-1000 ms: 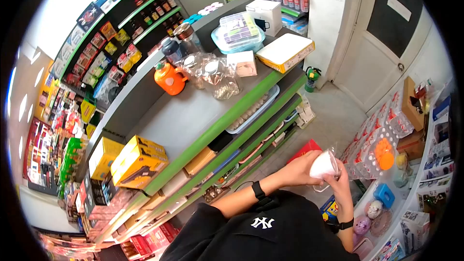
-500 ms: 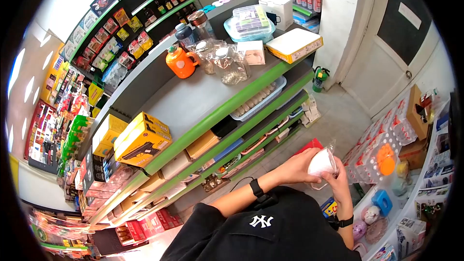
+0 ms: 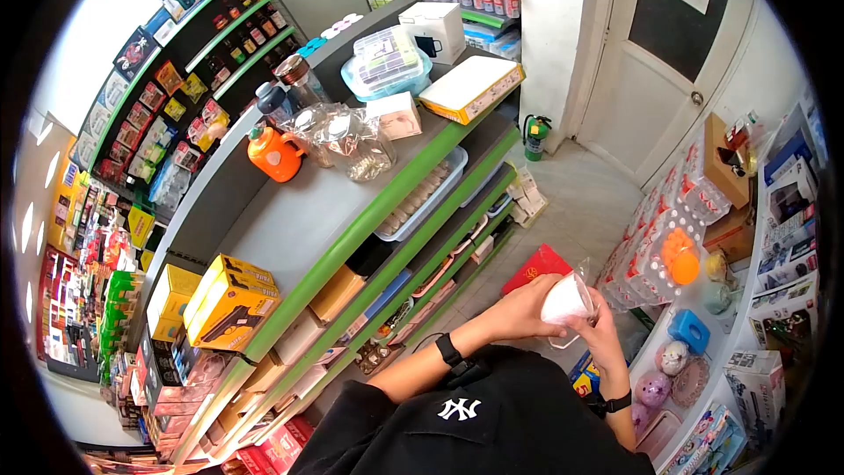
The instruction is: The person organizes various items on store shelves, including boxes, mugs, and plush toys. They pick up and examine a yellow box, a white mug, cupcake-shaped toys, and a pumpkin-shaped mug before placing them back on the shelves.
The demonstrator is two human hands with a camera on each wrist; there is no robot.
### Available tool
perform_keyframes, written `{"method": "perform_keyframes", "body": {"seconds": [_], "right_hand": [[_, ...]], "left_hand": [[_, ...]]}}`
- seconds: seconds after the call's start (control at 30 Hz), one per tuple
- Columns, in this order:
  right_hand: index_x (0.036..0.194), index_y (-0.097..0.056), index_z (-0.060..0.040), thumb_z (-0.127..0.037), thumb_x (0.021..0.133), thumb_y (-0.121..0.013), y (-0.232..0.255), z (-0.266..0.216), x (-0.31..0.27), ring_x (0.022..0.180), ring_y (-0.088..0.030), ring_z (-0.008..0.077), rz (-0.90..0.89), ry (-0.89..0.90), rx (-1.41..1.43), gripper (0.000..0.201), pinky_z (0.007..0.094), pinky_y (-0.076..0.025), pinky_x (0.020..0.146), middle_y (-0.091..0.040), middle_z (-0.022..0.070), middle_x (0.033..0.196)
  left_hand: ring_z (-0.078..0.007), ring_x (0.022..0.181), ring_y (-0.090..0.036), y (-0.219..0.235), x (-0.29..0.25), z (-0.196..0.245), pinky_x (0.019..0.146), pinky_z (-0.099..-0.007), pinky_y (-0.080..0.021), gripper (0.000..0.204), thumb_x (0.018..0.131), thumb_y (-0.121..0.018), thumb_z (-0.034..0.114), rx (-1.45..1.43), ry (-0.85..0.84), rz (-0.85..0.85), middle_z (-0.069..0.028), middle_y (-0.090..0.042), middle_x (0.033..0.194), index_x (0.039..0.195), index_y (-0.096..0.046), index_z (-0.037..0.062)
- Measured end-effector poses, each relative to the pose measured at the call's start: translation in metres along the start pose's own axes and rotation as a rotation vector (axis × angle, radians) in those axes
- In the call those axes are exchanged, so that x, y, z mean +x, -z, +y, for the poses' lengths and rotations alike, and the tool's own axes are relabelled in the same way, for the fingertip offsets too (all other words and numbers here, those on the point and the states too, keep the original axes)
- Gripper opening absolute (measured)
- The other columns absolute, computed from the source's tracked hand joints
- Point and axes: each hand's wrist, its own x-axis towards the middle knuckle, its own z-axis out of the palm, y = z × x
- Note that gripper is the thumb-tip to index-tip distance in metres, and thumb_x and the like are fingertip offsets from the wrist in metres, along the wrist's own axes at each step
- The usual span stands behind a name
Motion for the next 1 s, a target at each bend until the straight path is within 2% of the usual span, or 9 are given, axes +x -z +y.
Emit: {"method": "perform_keyframes", "body": {"seconds": [0.07,0.27,0.37,0.47,0.87,1.0], "right_hand": [[0.154,-0.049,-0.0007,-0.022,0.091,-0.088,0.001,0.003,0.001,0.126,-0.061,0.0171,-0.002,0.017,-0.003,0.077,0.0330,-0.048,0.108,-0.064,0.0073,0.139],[0.153,-0.050,-0.0005,-0.026,0.090,-0.090,-0.005,-0.007,0.002,0.125,-0.062,0.0164,-0.011,-0.007,-0.013,0.079,0.0324,-0.048,0.108,-0.064,0.0073,0.139],[0.153,-0.050,-0.0003,-0.027,0.090,-0.091,-0.005,-0.005,0.004,0.124,-0.062,0.0159,-0.014,0.001,-0.023,0.080,0.0322,-0.048,0.107,-0.064,0.0071,0.138],[0.153,-0.050,-0.0001,-0.028,0.090,-0.091,-0.008,-0.005,0.004,0.124,-0.062,0.0159,-0.014,0.011,-0.008,0.080,0.0321,-0.049,0.106,-0.064,0.0070,0.138],[0.153,-0.050,-0.0001,-0.028,0.091,-0.090,-0.008,-0.004,0.005,0.125,-0.062,0.0164,-0.041,0.003,-0.014,0.079,0.0325,-0.049,0.107,-0.064,0.0071,0.138],[0.152,-0.050,-0.0001,-0.026,0.092,-0.088,-0.006,-0.002,0.004,0.127,-0.061,0.0168,-0.053,0.016,0.011,0.076,0.0328,-0.049,0.108,-0.064,0.0070,0.138]], "left_hand": [[-0.0379,0.134,-0.060,0.002,0.001,0.001,0.112,-0.0434,-0.048,0.099,0.076,-0.094,0.031,-0.015,0.003,-0.009,-0.0224,-0.059,0.144,0.156,-0.044,-0.0006],[-0.0376,0.132,-0.061,0.005,0.000,-0.003,0.110,-0.0436,-0.049,0.096,0.077,-0.094,0.028,-0.017,-0.049,0.000,-0.0216,-0.059,0.143,0.155,-0.044,0.0003],[-0.0377,0.131,-0.061,0.008,-0.002,0.004,0.108,-0.0436,-0.051,0.097,0.077,-0.094,0.028,-0.029,0.004,-0.007,-0.0214,-0.058,0.144,0.155,-0.043,0.0002],[-0.0380,0.130,-0.062,0.008,-0.004,0.002,0.107,-0.0438,-0.052,0.097,0.077,-0.094,0.028,-0.007,-0.014,0.003,-0.0215,-0.057,0.145,0.155,-0.043,0.0003],[-0.0396,0.134,-0.059,0.006,-0.007,-0.001,0.111,-0.0442,-0.049,0.097,0.078,-0.094,0.030,-0.010,-0.008,0.006,-0.0228,-0.056,0.147,0.155,-0.043,-0.0004],[-0.0368,0.133,-0.060,0.008,-0.009,0.004,0.111,-0.0436,-0.049,0.096,0.078,-0.094,0.031,-0.018,0.025,0.079,-0.0230,-0.058,0.144,0.154,-0.044,-0.0002]]}}
